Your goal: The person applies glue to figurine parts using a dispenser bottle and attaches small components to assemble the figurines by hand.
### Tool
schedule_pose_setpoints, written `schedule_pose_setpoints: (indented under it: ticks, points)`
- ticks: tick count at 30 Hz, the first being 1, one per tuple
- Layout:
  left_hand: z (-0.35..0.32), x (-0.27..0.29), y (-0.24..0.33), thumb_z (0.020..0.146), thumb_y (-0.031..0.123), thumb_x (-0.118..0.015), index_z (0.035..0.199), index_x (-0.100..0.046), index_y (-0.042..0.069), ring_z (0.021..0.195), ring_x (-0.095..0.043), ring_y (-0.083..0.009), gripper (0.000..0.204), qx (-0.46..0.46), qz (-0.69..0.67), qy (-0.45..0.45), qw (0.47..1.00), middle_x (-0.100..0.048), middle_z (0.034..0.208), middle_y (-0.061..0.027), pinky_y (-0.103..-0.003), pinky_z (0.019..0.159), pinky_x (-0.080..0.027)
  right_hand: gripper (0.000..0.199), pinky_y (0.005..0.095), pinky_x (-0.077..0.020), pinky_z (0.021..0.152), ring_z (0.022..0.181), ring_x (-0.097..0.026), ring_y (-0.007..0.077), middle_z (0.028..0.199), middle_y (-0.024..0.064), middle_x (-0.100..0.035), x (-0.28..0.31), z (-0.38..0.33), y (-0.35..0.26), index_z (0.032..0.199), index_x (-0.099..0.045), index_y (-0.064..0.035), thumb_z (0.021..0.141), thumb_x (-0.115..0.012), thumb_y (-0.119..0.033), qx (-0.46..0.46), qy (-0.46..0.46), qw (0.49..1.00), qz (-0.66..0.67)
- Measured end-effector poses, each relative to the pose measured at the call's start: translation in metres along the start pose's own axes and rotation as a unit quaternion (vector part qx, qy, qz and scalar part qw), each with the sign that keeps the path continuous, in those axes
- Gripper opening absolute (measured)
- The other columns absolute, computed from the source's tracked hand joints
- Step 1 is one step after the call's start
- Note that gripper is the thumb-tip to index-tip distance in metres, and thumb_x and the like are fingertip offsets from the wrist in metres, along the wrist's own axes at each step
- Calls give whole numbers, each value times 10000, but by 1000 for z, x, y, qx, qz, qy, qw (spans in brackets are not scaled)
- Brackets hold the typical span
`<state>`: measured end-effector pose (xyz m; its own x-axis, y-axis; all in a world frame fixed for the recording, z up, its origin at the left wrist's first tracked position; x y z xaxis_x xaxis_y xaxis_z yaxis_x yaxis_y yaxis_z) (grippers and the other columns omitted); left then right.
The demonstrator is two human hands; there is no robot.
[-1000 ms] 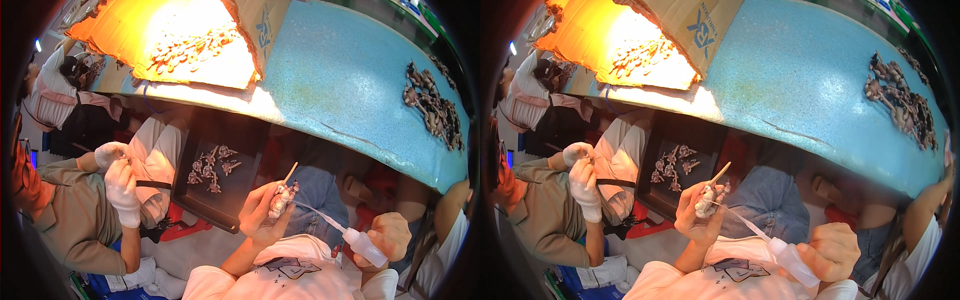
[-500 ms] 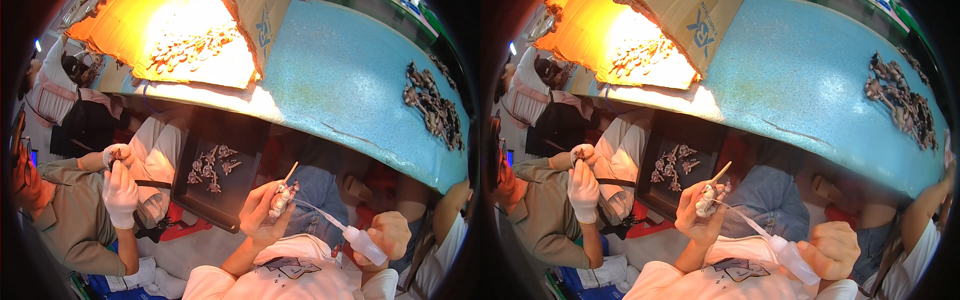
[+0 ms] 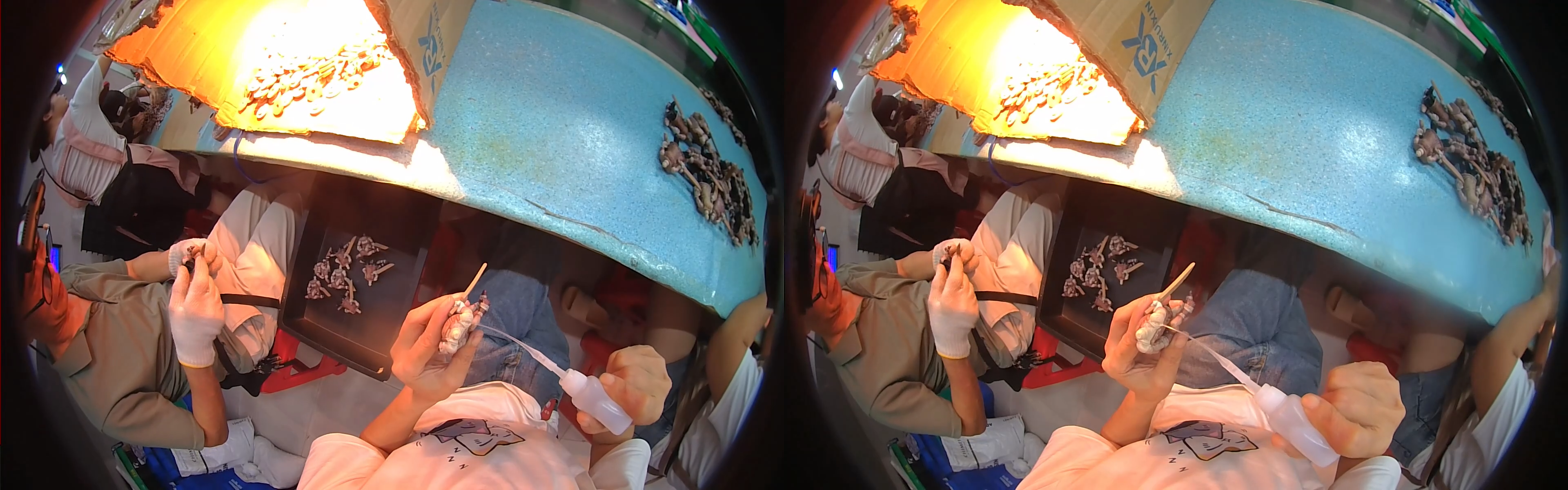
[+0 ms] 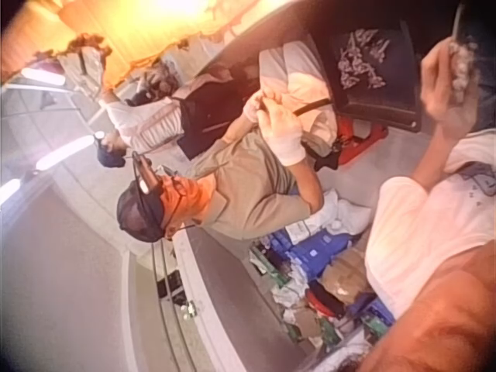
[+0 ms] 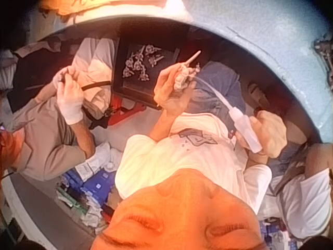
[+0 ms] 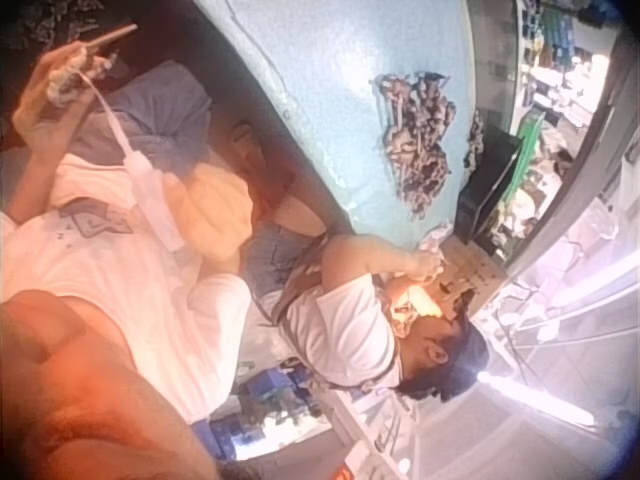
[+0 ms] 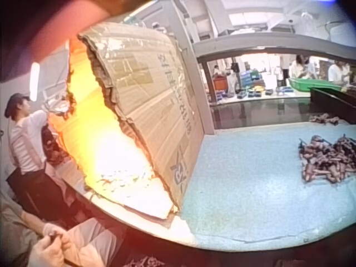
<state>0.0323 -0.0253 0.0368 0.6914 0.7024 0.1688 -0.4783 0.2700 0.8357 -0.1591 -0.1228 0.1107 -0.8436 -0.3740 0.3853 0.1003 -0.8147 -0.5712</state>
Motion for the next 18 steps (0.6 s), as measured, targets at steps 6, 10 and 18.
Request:
schedule_pose_setpoints:
  ticks: [6,10,18]
  points:
    - [0,1,0,684,-69,-671,1072,-554,-91,865,-627,-270,406,7,-3,4,1000,-534,1040,-209,-311,735,-538,416,221,-311,350,357,-390,128,490,15,-417,-1,1,0,927,-550,-18,638,-776,-216,15,-9,1000,14]
    - [3,1,4,640,-74,-708,1051,-573,-102,862,-602,-227,433,25,-2,24,999,-590,990,-206,-283,740,-499,431,222,-307,348,359,-394,128,496,19,-433,0,-2,0,934,-544,-15,648,-779,-233,24,-12,1000,5]
    - [3,0,5,641,-132,-652,1110,-551,-75,895,-624,-270,484,27,-24,10,999,-535,1061,-192,-305,764,-523,441,220,-324,345,359,-401,128,503,17,-459,0,-1,-2,899,-547,-6,644,-793,-268,40,-45,994,87]
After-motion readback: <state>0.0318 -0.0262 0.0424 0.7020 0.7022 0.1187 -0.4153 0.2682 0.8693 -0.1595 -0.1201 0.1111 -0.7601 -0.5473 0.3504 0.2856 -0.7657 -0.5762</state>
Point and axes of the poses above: each hand's wrist, its own z-axis towards the middle knuckle, its own x-axis out of the back of the hand, y = z × x, the point moved 4 cm from there along z, towards the middle knuckle
